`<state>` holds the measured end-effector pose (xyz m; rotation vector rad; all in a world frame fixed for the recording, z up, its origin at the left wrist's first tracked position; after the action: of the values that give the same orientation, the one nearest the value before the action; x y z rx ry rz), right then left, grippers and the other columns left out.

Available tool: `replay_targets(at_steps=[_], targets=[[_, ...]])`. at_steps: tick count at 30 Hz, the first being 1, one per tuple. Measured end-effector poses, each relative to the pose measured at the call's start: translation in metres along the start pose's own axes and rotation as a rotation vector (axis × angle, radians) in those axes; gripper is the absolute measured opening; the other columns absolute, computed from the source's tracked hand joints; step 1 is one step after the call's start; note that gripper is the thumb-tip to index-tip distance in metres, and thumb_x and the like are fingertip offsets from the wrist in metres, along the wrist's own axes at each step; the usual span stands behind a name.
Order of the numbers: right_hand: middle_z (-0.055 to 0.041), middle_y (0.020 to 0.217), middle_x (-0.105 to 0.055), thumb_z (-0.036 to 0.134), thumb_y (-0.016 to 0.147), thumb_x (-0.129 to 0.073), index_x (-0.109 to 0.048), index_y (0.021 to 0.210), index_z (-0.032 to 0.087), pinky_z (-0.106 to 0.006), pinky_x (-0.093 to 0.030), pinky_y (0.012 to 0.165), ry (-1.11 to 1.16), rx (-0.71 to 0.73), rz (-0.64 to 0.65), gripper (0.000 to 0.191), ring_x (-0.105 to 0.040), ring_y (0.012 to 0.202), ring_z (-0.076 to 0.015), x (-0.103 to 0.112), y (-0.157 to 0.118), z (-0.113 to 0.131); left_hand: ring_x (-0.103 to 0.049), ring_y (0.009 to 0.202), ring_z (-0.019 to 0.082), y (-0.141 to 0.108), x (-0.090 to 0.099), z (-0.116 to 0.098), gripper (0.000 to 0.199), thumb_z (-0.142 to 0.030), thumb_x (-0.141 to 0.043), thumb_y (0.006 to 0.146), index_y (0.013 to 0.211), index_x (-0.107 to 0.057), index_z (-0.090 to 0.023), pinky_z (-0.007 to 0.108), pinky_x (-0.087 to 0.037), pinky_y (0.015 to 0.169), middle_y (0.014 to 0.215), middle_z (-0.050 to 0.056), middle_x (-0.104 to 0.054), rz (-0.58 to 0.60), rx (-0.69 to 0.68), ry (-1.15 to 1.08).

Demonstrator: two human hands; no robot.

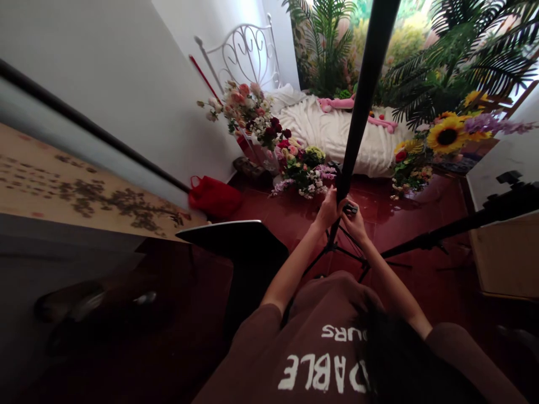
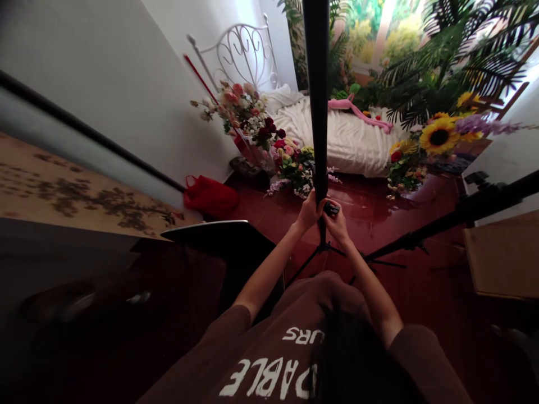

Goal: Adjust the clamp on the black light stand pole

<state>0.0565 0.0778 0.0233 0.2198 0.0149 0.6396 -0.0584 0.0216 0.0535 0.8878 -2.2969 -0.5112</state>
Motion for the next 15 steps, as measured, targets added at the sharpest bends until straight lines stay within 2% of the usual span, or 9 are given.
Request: replay_targets(at_steps=[4,7,12,15], targets=[[-0.0107,0.120,-0.064,0.049,0.084,-0.065,-0.041,0.132,0.024,-0.038,-0.054,0.096,-0.004,0.009,-0.064,0.059,-0.066,0.109,-0.0209,0.013,-0.008,0.020,-0.068,0.079,0.020,0.018,0.005,-0.007,0.038,-0.051,-0.049,0.095,0.113,-0.051,-0.018,0.030,-0.051,0.071,0.087,0.008,-0.068,0.003,0.011,-0.004],[-0.0097,0.120,-0.064,0.046,0.087,-0.064,-0.041,0.132,0.026,-0.039,-0.055,0.096,-0.078,0.063,-0.070,0.054,-0.066,0.110,-0.0202,0.023,-0.015,0.030,-0.063,0.063,0.016,0.033,0.005,-0.017,0.037,-0.051,-0.048,0.096,0.116,-0.050,-0.020,0.026,-0.047,0.064,0.072,0.001,-0.063,-0.059,0.036,-0.085],[-0.0086,0.123,-0.064,0.044,0.087,-0.064,-0.052,0.122,0.027,-0.039,-0.056,0.094,-0.184,0.129,-0.004,0.041,-0.064,0.115,-0.0207,0.032,-0.023,0.032,-0.059,0.057,0.012,0.061,0.006,-0.042,0.040,-0.051,-0.045,0.097,0.120,-0.050,-0.020,0.023,-0.045,0.059,0.067,-0.002,-0.058,-0.212,-0.001,-0.213],[-0.0087,0.125,-0.066,0.046,0.089,-0.060,-0.055,0.122,0.027,-0.038,-0.057,0.091,-0.231,0.112,0.018,0.038,-0.064,0.116,-0.0208,0.034,-0.023,0.029,-0.059,0.057,0.010,0.072,0.007,-0.051,0.041,-0.053,-0.044,0.097,0.122,-0.051,-0.020,0.022,-0.044,0.058,0.068,-0.003,-0.057,-0.306,-0.029,-0.235]])
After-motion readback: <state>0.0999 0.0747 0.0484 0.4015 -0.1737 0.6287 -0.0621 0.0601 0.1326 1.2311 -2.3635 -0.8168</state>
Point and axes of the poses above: each hand's wrist, its own y-axis towards the middle knuckle, its own x-axis out of the back of the hand, z = x × y, the point moved 5 cm from there along y, towards the middle knuckle
